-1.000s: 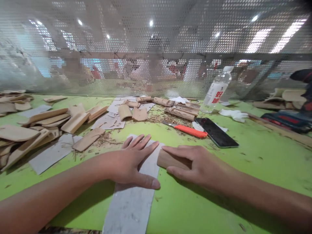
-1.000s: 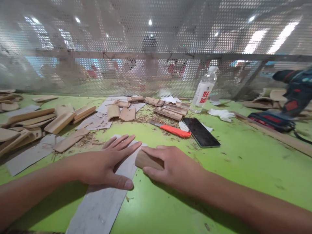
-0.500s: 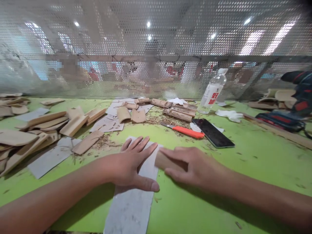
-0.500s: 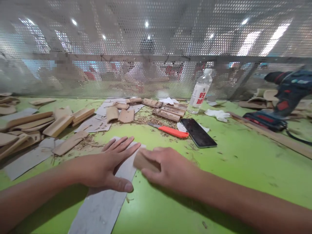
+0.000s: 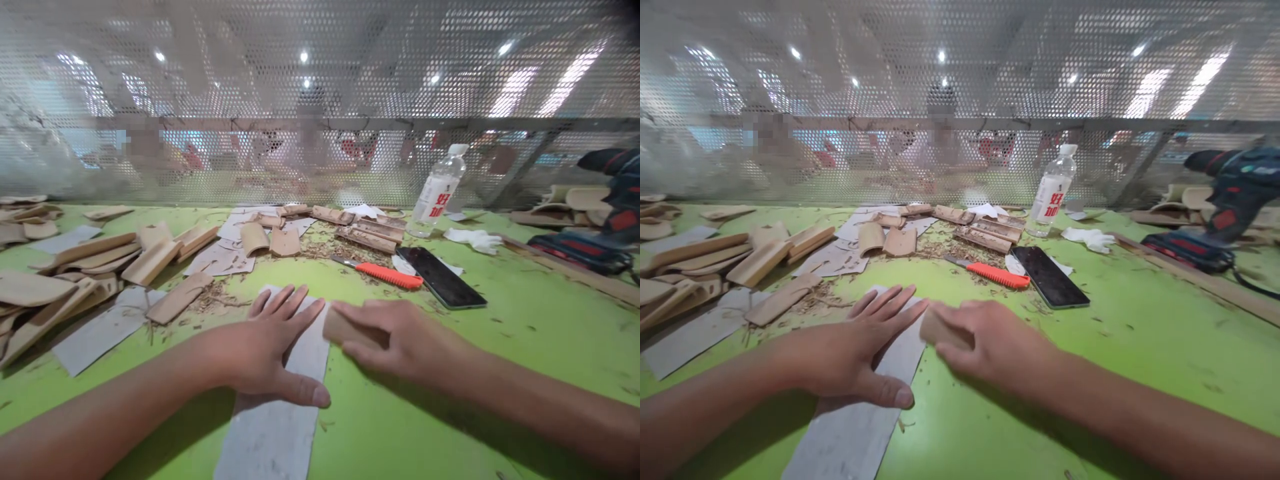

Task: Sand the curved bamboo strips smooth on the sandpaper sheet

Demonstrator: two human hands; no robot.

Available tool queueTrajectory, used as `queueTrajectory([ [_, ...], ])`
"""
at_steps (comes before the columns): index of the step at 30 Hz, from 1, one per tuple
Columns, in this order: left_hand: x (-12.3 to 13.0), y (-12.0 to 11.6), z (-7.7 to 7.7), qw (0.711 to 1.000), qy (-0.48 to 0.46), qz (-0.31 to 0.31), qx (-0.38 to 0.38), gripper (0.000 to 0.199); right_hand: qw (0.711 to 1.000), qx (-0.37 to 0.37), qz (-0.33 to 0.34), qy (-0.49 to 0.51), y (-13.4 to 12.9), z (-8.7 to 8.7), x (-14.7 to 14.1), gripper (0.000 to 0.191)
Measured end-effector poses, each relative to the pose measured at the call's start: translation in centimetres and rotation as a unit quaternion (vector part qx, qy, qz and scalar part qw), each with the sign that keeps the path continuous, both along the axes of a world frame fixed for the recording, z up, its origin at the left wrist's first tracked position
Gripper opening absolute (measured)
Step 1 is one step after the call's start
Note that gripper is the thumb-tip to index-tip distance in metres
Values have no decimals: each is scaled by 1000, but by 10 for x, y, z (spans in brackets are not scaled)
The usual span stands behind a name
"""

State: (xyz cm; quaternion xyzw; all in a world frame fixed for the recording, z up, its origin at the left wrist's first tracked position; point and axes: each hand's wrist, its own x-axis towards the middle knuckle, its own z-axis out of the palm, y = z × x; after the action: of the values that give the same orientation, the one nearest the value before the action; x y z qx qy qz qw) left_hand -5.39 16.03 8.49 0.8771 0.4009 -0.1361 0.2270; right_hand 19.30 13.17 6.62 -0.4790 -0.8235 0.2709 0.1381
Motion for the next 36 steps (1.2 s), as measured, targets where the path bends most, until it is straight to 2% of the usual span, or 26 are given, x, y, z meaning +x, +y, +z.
queueTrajectory([
  [3, 1, 0, 1, 1000, 3, -1, -3, 125, 999, -21, 44, 17, -1, 0, 0, 54],
  [7, 1, -1, 1, 1000, 7, 3, -6, 126, 1000, 21, 6, 16, -1, -1, 0, 51],
  [10, 1, -1, 0, 1000, 8, 0, -9, 127, 998, -10, 47, 29, -2, -3, 0, 52],
  [14, 1, -1, -2, 1000, 0, 8, -6, 127, 1000, 29, 2, 2, 0, -3, 0, 53],
  [18, 0, -1, -2, 1000, -8, 0, -13, 126, 998, -8, 55, 11, 0, -2, 1, 53],
  [22, -1, -2, -1, 1000, -14, 6, -12, 128, 999, 42, 18, -17, 1, -3, 1, 53],
  [26, 0, -3, 0, 1000, -7, 6, -16, 126, 998, -4, 56, -7, 5, -3, 3, 56],
  [29, 0, -3, 0, 1000, -7, 7, -10, 127, 999, 31, 26, -18, 8, -4, 5, 56],
  [33, 0, -5, 0, 1000, -4, 9, -12, 126, 997, 17, 77, -17, 7, -7, 8, 57],
  [36, 1, -5, 0, 1000, 1, 14, -7, 127, 997, 52, 37, -37, 7, -8, 9, 56],
])
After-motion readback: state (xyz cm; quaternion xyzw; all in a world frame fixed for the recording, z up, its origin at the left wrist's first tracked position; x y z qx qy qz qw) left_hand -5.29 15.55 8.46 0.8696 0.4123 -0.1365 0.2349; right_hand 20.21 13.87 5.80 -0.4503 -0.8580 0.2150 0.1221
